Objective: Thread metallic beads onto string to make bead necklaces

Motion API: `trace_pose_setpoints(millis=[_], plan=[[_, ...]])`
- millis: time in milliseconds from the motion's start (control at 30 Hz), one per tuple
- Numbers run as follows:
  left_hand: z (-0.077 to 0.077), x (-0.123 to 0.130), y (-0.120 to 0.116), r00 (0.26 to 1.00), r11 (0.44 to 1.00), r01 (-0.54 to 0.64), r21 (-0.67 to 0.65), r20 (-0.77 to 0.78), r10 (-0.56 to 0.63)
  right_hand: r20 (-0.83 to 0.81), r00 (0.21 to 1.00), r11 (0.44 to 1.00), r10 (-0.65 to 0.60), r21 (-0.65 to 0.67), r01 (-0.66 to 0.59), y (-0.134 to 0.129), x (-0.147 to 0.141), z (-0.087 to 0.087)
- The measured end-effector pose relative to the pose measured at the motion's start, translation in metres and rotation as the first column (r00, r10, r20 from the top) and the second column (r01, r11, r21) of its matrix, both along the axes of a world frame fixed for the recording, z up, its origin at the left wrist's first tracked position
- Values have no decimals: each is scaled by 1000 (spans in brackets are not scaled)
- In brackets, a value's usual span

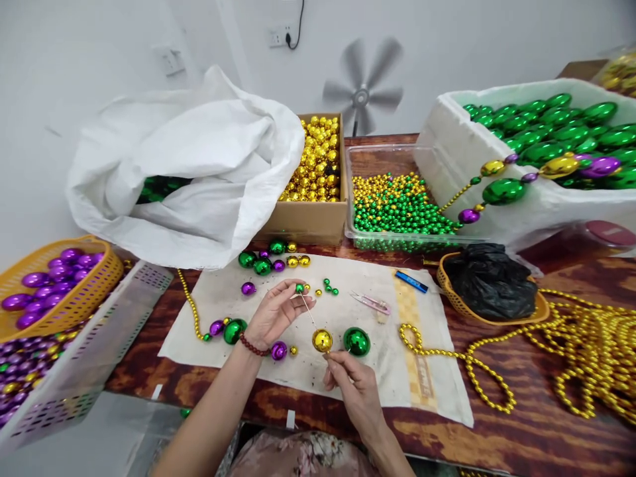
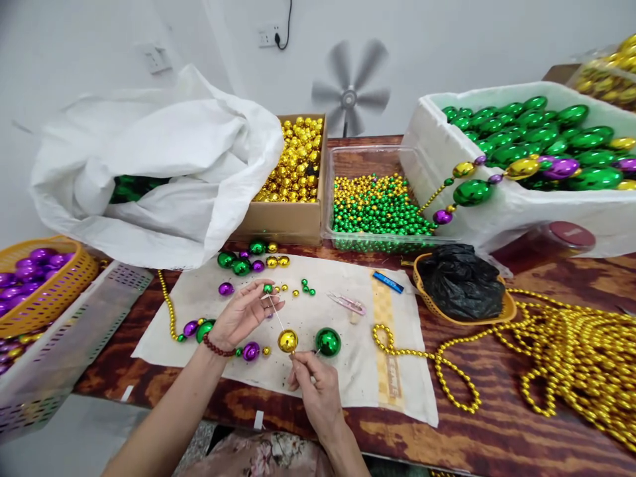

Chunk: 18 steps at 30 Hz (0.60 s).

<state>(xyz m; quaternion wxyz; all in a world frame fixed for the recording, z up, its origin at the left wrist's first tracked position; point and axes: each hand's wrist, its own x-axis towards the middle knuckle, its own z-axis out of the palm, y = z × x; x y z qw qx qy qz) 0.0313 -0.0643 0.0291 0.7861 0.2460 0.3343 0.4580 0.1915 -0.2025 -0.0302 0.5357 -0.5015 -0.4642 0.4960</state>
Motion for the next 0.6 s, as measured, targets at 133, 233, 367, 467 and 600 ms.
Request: trace_pose_setpoints(millis=[133,233,367,467,600], plan=[[2,-1,-1,1000,1000,-27,13,4,27,-11,1000,1000,8,-26,-8,0,-1,-2],[3,-2,0,1000,999,-31,15,3,31,-41,999,999,13,-38,-14,-1,-2,-3],[3,-3,0,999,999,-32,25,-12,32,-59,998,998,10,-67,-14,-1,-3,-3],[2,-2,-1,999,999,-29,38,-38,31,-66,998,995,6,-99,-12,-1,-4,-4],[2,-2,-6,984,995,-33,95,-170,48,-129,990,984,-62,-172,40,1,-6,-8]])
